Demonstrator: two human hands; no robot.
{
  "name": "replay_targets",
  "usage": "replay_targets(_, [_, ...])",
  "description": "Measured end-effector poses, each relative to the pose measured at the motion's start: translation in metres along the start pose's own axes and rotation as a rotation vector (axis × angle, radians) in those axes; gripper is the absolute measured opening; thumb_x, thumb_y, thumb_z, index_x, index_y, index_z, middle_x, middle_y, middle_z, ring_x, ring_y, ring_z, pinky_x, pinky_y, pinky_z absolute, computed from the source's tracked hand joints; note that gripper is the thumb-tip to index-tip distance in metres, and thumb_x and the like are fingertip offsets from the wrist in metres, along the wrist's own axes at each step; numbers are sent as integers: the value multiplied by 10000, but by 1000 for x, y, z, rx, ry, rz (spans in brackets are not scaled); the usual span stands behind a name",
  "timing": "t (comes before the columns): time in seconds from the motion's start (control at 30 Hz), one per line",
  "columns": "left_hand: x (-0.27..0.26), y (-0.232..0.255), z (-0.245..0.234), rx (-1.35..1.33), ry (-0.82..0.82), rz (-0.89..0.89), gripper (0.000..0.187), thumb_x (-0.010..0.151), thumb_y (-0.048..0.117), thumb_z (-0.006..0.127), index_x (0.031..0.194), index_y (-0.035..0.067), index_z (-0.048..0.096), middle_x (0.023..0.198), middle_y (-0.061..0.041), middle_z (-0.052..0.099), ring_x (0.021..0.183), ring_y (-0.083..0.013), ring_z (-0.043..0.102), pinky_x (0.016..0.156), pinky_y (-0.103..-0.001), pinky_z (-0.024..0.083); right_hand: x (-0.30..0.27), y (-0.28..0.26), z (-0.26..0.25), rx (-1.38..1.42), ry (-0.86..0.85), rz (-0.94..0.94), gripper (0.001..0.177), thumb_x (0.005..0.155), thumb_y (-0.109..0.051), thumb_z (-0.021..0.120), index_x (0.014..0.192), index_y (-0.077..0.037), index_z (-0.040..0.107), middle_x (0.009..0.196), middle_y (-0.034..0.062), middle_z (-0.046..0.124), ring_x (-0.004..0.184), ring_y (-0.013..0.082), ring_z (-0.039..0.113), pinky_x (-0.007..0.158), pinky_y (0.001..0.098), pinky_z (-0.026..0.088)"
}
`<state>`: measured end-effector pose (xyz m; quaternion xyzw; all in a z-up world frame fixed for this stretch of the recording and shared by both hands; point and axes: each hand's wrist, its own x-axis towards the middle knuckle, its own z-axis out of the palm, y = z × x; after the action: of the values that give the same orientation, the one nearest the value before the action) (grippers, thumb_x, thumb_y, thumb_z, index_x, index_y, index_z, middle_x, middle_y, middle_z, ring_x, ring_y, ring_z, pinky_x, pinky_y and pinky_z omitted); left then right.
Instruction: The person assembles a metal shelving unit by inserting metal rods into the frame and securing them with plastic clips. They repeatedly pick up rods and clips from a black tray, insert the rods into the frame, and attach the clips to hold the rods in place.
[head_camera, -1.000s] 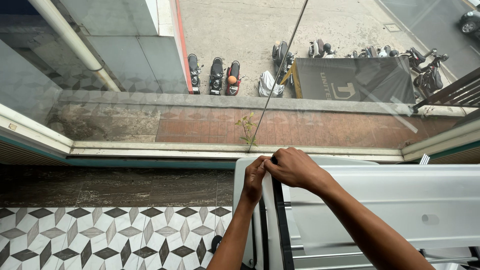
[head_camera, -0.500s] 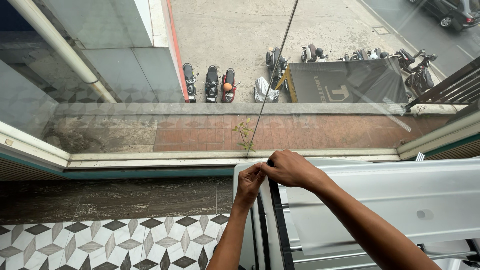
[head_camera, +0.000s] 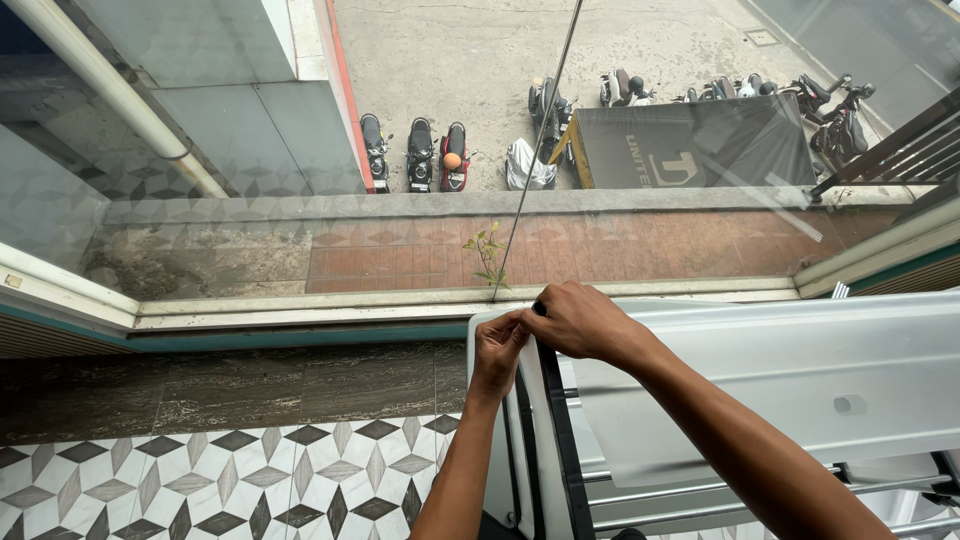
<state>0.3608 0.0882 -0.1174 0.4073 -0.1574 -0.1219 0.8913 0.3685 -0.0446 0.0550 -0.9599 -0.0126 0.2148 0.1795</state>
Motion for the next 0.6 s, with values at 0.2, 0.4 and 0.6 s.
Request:
replay_targets(0.2, [0,4,5,8,13,-7,320,943,263,773,1150,19,753,964,-18,751,874,-65,616,809,-236,476,-1,0,-2,8,4,-17,606,971,-431,511,567,-9,670,413,66,505,372,191,454,424,394,444])
replay_targets(0.4, [0,9,9,61,14,6,315,960,280,772,1133,17,758,925,-6,732,834,-56,581,763,-228,443,-4,0,-4,2,41,-34,593,970,-411,515,583,7,679,424,101,534,380,220,497,449,410,472])
replay_targets(0.6, [0,12,13,64,6,7,304,960,291,768,1119,31,755,939,0,731,859,-54,594,784,-221,454,-11,-6,-10,-7,75,-38,587,953,-421,542,598,27,675,452,151,572,402,265,562,483,442,503])
